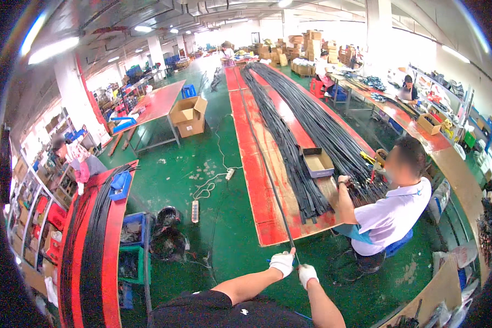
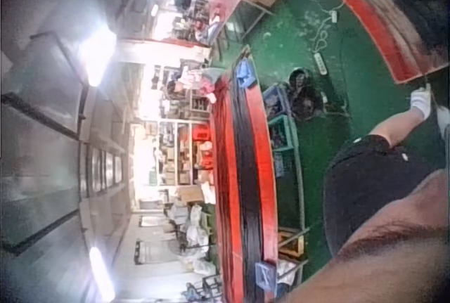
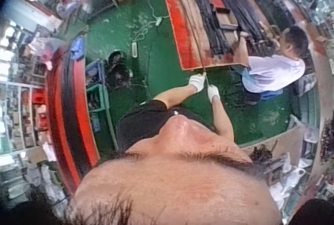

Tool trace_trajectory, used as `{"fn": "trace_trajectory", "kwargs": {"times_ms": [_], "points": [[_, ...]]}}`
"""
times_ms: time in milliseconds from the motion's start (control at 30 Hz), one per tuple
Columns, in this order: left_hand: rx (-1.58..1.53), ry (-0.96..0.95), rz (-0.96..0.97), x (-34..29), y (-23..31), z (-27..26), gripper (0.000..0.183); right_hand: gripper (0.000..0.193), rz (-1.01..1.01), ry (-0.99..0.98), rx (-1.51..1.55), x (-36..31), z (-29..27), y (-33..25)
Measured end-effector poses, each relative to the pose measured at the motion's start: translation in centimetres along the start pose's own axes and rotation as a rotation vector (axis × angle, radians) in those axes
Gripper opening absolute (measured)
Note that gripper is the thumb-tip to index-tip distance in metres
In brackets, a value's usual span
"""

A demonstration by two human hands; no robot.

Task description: Assembling and sorting long black cables on a factory floor workbench.

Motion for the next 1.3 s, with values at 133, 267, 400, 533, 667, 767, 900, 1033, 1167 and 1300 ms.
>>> {"fn": "trace_trajectory", "kwargs": {"times_ms": [133, 267, 400, 533, 667, 767, 900, 1033, 1167, 1300], "points": [[-0.017, -0.044, -0.009, 0.7, -1.7, -1.7, 0.07, 0.026, 0.127, -0.039, 0.113, -1.8, 1.6, -3.6], [-0.09, -0.082, -0.01, 0.2, -2.3, -1.4, 0.071, 0.025, 0.149, -0.04, 0.102, -8.4, -0.2, -1.1], [-0.094, -0.169, 0.004, -0.5, -2.3, -1.5, 0.075, 0.027, 0.147, 0.066, 0.134, -10.9, -0.2, -0.7], [-0.104, -0.234, 0.044, 0.4, -2.6, -2.0, 0.076, 0.031, 0.016, 0.179, -0.043, -10.2, 0.6, 1.6], [-0.075, -0.221, 0.088, -0.5, -4.1, -1.5, 0.07, 0.035, 0.009, 0.227, -0.067, -9.0, 2.4, 1.8], [-0.098, -0.222, 0.094, -1.1, -3.5, -1.7, 0.071, 0.033, -0.022, 0.171, -0.204, -6.6, 2.4, 1.4], [-0.102, -0.185, 0.125, -0.2, -2.3, -1.4, 0.071, 0.03, -0.091, 0.162, -0.127, 0.3, 2.5, 0.9], [-0.1, -0.163, 0.095, 0.9, -2.2, -1.3, 0.074, 0.026, -0.099, 0.089, 0.048, 4.3, 3.0, -1.2], [-0.077, -0.206, 0.094, 2.4, -1.3, 0.2, 0.073, 0.026, -0.096, 0.055, 0.016, 6.3, 2.1, 0.0], [-0.074, -0.167, -0.048, 4.3, -0.3, 1.2, 0.067, 0.029, -0.159, -0.051, -0.03, 10.0, 1.4, -1.6]]}}
Point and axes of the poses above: each hand's wrist, its own x-axis towards the middle knuckle, its own z-axis out of the palm, y = z × x, the point moved 1 cm from there along x, towards the middle knuckle, and after that the axes turned 11 degrees about -z, right-handed, at the moved point
